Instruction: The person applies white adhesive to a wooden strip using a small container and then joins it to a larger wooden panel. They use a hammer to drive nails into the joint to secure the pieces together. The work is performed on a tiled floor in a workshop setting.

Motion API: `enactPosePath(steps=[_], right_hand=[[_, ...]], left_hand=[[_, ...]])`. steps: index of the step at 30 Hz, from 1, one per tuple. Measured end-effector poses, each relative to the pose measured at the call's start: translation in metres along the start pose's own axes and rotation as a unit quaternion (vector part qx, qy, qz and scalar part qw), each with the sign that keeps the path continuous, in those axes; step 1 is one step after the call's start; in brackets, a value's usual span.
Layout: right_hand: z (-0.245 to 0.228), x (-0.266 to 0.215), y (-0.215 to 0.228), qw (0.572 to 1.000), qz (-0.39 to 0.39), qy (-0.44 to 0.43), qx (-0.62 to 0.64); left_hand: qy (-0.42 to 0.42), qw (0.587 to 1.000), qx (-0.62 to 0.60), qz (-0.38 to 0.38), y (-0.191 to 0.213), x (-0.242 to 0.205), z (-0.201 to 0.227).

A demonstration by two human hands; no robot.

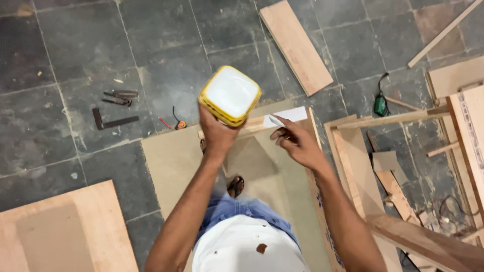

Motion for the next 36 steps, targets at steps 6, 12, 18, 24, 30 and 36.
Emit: enactPosePath(steps=[6, 12, 18, 24, 30, 36], right_hand=[[0.091, 0.044, -0.052, 0.914, 0.089, -0.128, -0.375], [0.113, 0.057, -0.075, 0.871, 0.143, -0.031, -0.468], [0.105, 0.035, -0.085, 0.921, 0.008, 0.034, -0.388], [0.108, 0.051, -0.051, 0.932, 0.11, -0.076, -0.336], [0.1, 0.076, -0.094, 0.941, 0.064, -0.052, -0.329], [0.108, 0.063, -0.08, 0.895, 0.086, -0.111, -0.423]], left_hand=[[0.066, 0.998, 0.011, 0.02, 0.038, -0.03, -0.017], [0.053, 0.996, 0.063, 0.036, 0.056, -0.051, -0.02], [0.07, 0.993, 0.086, 0.037, 0.06, -0.061, -0.027], [0.077, 0.994, 0.05, 0.057, 0.066, -0.061, -0.026], [0.062, 0.995, 0.057, 0.06, 0.065, -0.057, -0.019], [0.046, 0.995, 0.064, 0.06, 0.068, -0.056, -0.01]])
Point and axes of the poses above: each hand's wrist, its own x-axis towards the middle knuckle, its own y-axis out of the back of the hand, z = x × y, the point moved 4 cm from there along x, towards the middle knuckle, and after that the axes turned 3 degrees about -y, right-handed, at the moved point
